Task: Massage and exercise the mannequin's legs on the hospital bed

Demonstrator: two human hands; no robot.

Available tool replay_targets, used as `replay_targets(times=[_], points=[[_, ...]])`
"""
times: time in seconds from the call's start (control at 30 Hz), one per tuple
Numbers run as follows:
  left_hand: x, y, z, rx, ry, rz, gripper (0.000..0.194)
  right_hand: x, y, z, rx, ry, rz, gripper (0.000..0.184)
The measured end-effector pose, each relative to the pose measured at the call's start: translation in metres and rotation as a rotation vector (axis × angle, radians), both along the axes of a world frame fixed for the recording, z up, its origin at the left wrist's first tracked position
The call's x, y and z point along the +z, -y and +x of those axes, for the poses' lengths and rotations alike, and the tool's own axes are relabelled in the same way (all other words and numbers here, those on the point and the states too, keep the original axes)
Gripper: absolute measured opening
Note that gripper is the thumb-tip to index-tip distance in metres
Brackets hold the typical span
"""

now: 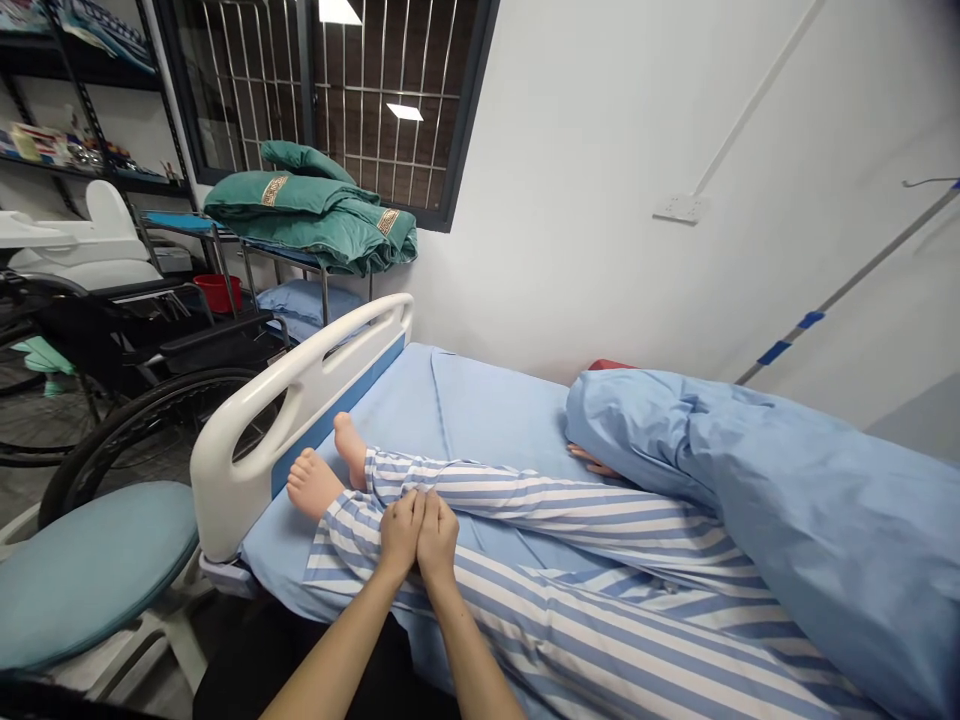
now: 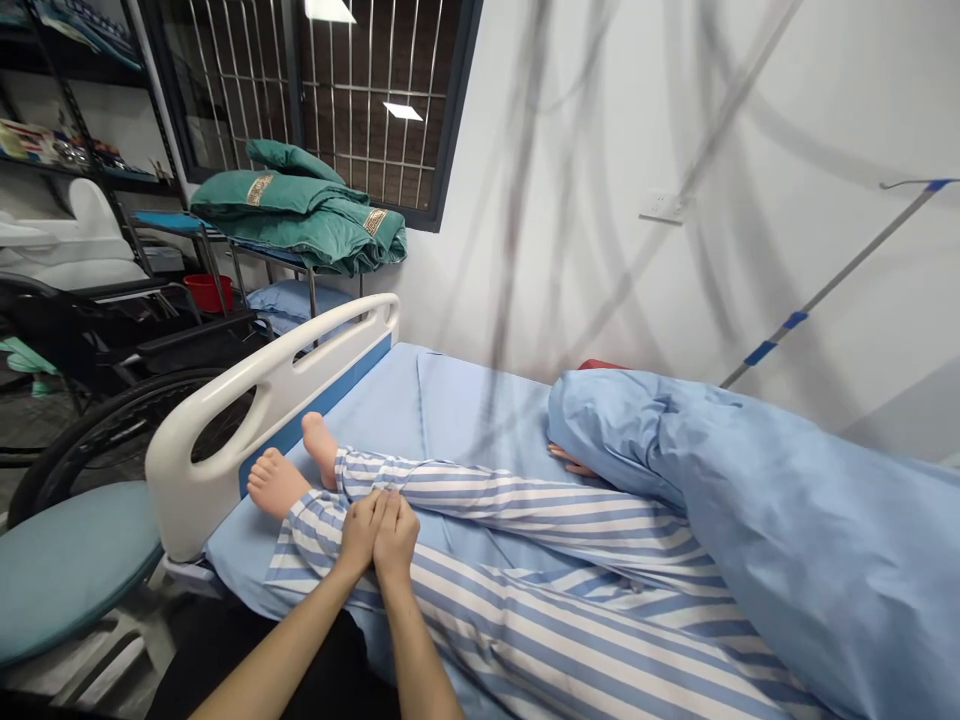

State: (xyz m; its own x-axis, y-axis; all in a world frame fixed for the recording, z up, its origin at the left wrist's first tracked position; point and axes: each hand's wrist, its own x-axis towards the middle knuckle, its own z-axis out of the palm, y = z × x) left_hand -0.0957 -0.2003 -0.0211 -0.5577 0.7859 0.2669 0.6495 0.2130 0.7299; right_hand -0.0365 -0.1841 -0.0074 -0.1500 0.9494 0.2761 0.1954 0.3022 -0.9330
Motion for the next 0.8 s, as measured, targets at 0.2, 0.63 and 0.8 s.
replay_targets(times=[0.2, 0.63, 0.8], points=[[0.008, 0.003, 0.002, 0.033, -0.027, 0.001, 0.034, 0.015, -0.004, 0.005, 0.084, 0.064, 0.019, 0.046], [0.015, 0.004, 0.003, -0.054, 0.08, -0.022, 0.032, 0.002, -0.009, 0.017, 0.045, 0.227, 0.084, 0.044], [0.017, 0.004, 0.005, -0.069, 0.217, 0.067, 0.032, 0.004, -0.011, 0.017, 0.044, 0.229, 0.079, 0.047]])
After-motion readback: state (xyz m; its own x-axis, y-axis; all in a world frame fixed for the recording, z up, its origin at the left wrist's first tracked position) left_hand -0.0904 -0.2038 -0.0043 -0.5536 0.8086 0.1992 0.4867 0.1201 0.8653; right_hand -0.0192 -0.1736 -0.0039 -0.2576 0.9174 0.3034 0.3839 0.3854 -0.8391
